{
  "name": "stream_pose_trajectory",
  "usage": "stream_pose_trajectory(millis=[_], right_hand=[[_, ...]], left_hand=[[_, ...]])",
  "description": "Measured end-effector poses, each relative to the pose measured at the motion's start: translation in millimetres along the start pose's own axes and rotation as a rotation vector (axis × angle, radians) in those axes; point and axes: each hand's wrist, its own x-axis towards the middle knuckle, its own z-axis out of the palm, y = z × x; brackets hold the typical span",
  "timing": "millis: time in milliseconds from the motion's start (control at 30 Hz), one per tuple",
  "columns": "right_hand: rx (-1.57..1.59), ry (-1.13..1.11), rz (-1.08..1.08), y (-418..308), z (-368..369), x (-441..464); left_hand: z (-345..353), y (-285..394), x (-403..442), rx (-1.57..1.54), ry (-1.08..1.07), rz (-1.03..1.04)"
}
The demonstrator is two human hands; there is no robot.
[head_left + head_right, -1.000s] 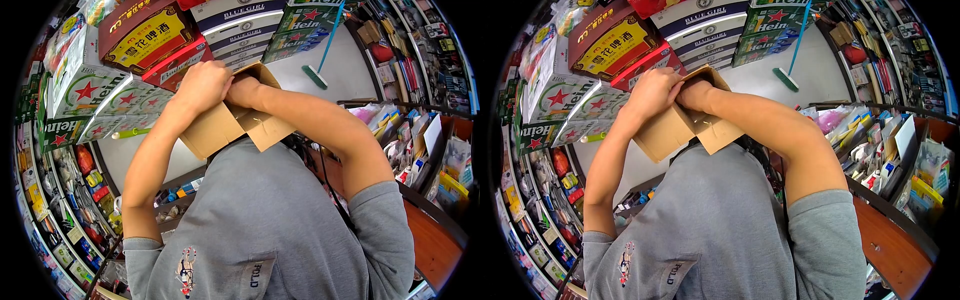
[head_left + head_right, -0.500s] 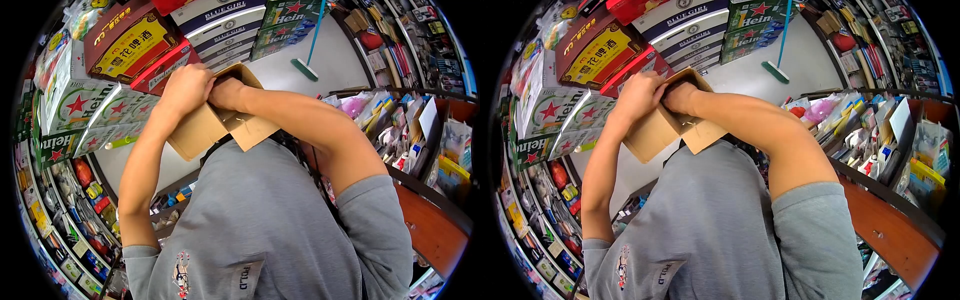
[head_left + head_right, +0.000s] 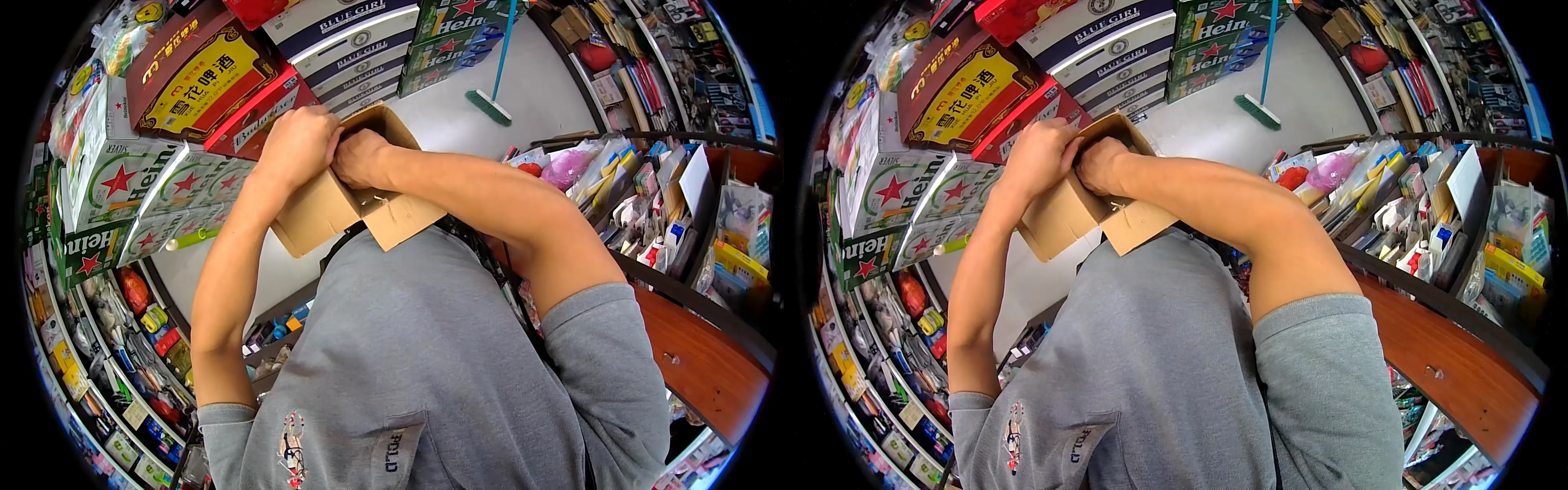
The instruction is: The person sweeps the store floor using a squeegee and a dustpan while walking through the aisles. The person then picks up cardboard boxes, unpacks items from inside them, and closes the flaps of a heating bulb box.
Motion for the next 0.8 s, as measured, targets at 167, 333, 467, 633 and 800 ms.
stream_pose_trajectory(millis=[167, 333, 467, 633, 800], right_hand=[[0.097, -0.002, 0.046, -4.8, 1.3, -3.6], [0.254, -0.077, 0.126, -3.9, -21.1, -10.5], [0.286, -0.115, 0.174, 9.3, -41.5, -20.6], [0.404, 0.019, 0.217, 31.5, -70.5, -51.4], [0.445, 0.25, 0.278, 48.2, -78.3, -74.6]], left_hand=[[11.6, -4.1, -2.0, -0.036, -0.04, -0.021], [31.0, -18.7, -8.6, 0.069, -0.102, -0.042], [25.5, -17.9, -13.9, -0.02, -0.055, -0.051], [8.1, -22.5, -14.9, -0.038, -0.026, -0.085], [0.6, -25.1, -19.2, -0.067, 0.054, -0.099]])
